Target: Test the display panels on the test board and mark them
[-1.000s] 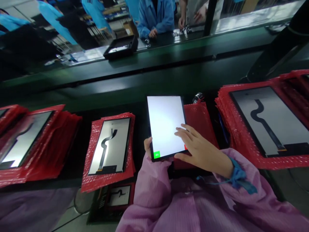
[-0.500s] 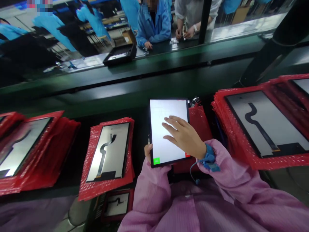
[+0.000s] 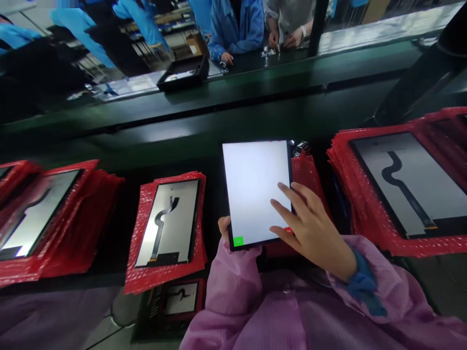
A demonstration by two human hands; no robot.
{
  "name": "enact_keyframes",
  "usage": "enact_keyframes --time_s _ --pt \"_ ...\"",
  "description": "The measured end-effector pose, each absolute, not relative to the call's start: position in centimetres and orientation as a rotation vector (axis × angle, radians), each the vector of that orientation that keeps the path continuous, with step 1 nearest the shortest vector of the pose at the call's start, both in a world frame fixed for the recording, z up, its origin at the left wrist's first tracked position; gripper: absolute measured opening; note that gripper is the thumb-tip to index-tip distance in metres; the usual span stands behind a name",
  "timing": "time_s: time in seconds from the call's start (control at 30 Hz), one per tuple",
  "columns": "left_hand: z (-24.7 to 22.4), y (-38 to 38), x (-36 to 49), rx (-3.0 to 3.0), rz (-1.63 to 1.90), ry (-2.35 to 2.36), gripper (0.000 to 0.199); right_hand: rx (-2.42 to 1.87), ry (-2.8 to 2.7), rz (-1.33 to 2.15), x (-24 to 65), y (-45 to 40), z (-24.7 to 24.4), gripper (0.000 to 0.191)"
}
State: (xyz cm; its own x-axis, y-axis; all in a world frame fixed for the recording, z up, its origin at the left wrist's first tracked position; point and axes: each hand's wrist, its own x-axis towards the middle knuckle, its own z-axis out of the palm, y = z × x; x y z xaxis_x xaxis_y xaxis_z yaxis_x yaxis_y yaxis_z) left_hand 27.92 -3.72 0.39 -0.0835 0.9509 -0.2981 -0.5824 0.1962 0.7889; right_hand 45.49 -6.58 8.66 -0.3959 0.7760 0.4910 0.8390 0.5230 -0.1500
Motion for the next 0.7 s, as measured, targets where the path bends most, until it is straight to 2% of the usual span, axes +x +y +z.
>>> enact_keyframes --time_s 0.1,0.2,0.33,0.43,0.57,0.7 --pt "0.3 -3.9 27.6 0.401 1.372 0.910 0.071 -1.347 -2.076 -0.144 46.7 -4.8 11.5 0.037" --pt "0.2 -4.1 27.2 0.396 1.376 0.909 0.065 -1.582 -1.924 -0.136 47.9 -1.2 13.5 0.038" --pt "-0.1 -4.0 27.0 0.436 1.333 1.001 0.062 -1.861 -1.903 -0.046 48.4 2.8 13.8 0.024" --pt "-0.2 -3.7 27.2 0.344 1.385 0.944 0.059 -1.898 -1.879 -0.108 47.9 3.3 13.8 0.019" --pt "0.2 -3.3 27.7 0.237 1.454 0.781 0.063 -1.629 -2.079 -0.214 47.4 1.7 15.2 0.020" --pt "0.3 -3.2 28.2 0.281 1.408 0.795 0.072 -1.120 -2.490 0.110 48.2 -0.9 16.7 0.031"
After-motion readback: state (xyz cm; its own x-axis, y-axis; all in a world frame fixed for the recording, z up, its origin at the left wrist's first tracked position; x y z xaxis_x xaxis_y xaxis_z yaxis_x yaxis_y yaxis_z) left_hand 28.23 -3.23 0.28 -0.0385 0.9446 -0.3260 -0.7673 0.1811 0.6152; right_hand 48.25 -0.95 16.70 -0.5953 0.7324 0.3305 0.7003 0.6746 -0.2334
